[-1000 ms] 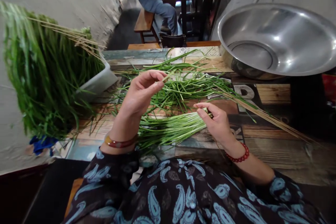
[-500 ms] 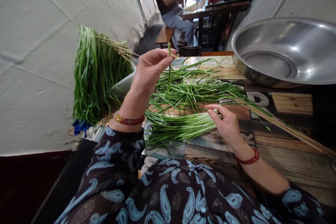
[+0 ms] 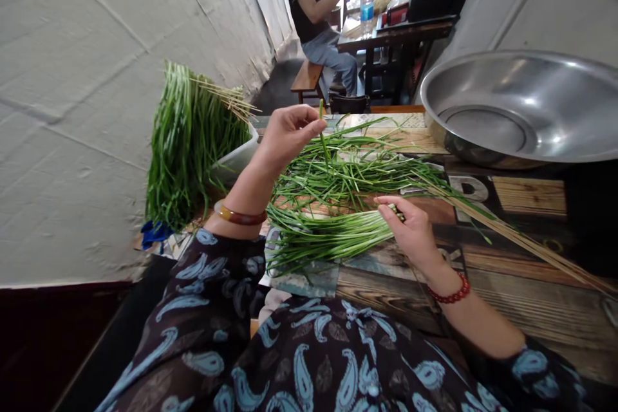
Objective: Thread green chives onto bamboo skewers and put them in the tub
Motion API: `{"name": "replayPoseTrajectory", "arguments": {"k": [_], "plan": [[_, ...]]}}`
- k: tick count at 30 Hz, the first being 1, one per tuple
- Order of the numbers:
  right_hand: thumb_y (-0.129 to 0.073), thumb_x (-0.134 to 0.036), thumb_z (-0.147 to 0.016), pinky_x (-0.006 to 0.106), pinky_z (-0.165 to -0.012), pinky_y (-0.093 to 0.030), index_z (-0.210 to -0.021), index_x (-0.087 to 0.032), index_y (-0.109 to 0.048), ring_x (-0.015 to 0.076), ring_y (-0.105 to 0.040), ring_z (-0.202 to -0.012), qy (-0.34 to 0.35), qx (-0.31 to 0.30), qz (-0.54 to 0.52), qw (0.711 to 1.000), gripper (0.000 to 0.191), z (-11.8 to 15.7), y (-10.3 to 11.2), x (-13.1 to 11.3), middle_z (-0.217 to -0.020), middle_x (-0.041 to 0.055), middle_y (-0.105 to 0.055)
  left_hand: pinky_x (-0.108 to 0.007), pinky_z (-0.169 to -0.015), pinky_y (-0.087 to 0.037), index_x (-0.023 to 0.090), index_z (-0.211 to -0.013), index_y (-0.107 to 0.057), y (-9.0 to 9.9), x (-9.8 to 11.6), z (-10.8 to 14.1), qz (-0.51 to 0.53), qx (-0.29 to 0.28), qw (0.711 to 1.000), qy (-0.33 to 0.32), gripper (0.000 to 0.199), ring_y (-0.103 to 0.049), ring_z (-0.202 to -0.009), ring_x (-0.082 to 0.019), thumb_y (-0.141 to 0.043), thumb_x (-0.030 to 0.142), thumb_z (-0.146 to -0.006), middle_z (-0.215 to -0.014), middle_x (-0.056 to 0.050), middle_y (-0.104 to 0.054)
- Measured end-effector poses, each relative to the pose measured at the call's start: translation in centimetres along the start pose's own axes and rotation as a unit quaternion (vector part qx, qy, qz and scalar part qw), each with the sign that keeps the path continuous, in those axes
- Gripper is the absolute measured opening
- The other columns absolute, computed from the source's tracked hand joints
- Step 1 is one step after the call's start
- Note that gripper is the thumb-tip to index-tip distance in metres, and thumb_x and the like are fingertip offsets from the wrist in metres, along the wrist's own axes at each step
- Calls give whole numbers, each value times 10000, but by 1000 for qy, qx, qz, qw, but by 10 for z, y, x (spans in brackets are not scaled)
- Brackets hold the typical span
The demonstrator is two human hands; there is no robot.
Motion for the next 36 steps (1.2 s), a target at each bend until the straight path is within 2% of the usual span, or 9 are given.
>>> {"name": "replayPoseTrajectory", "arguments": {"k": [5, 10, 16, 20, 23, 27, 29, 32, 36], "plan": [[-606, -393, -883, 372, -886, -548, -977, -222, -742, 222, -726, -935, -1, -5, 5, 1000, 238, 0, -1, 1, -1018, 60, -787, -231, -642, -478, 115, -810, -712, -30, -9, 10, 53, -61, 996, 40, 66, -588, -638, -85, -679, 170, -797, -706, -23, -679], [-609, -388, -880, 367, -893, -546, -972, -222, -746, 220, -724, -944, -3, -3, 8, 1000, 234, -1, -1, 1, -1019, 59, -787, -257, -709, -536, 117, -896, -747, -45, -11, 16, 98, -99, 988, 72, 151, -652, -693, -101, -706, 224, -798, -873, -71, -758], [-605, -390, -877, 361, -900, -546, -964, -220, -748, 218, -726, -951, -2, -2, -1, 1000, 238, -1, -1, -1, -1020, 55, -788, -324, -890, -538, 161, -913, -772, -44, -3, 13, 117, -106, 987, 38, 194, -678, -1096, -217, -721, 328, -828, -1102, -103, -756], [-606, -395, -873, 372, -915, -543, -961, -231, -749, 224, -725, -965, -3, 0, -4, 1000, 234, -2, 0, -2, -1029, 50, -787, -370, -940, -527, 221, -996, -756, -29, 10, 5, 96, -52, 994, -16, 228, -622, -1223, -240, -666, 404, -894, -1242, -76, -709], [-606, -386, -873, 374, -916, -544, -957, -231, -749, 226, -726, -969, 2, 1, -6, 1000, 227, -2, 0, -3, -1029, 51, -787, -367, -899, -541, 262, -1086, -712, -12, 27, -1, 102, -9, 992, -71, 277, -655, -1156, -208, -563, 460, -962, -1216, -44, -709], [-604, -375, -877, 374, -903, -550, -958, -234, -748, 225, -729, -960, 8, 3, -5, 1000, 218, -2, 0, -3, -1022, 47, -788, -279, -683, -527, 276, -1122, -707, -8, 50, -2, 77, -19, 988, -135, 244, -651, -696, -97, -556, 400, -976, -832, 7, -719], [-606, -368, -878, 366, -886, -556, -960, -233, -747, 218, -732, -935, 10, 6, -3, 1000, 212, -2, 0, -3, -1006, 43, -790, -258, -652, -493, 231, -1061, -746, -21, 51, 3, -29, -41, 988, -146, 202, -603, -646, -91, -614, 320, -936, -734, 11, -688], [-605, -355, -886, 350, -882, -555, -973, -223, -745, 206, -731, -919, 23, 10, 3, 1000, 211, -3, 1, -4, -1001, 44, -789, -251, -709, -484, 163, -973, -771, -60, 29, 22, -134, -120, 977, -112, 189, -637, -750, -125, -618, 237, -890, -756, -16, -711], [-596, -332, -898, 331, -889, -547, -965, -217, -741, 197, -724, -945, 47, 12, 2, 999, 197, -3, 2, -11, -1006, 47, -785, -226, -668, -471, 126, -872, -770, -99, -18, 57, -46, -166, 985, -19, 167, -632, -714, -124, -639, 222, -833, -755, -43, -714]]}}
Point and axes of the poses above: each hand's wrist, its own z-axis away from the middle knuckle, its own y-axis out of the back of the hand, x = y × z, the point moved 10 cm from there along -z, towards the middle knuckle
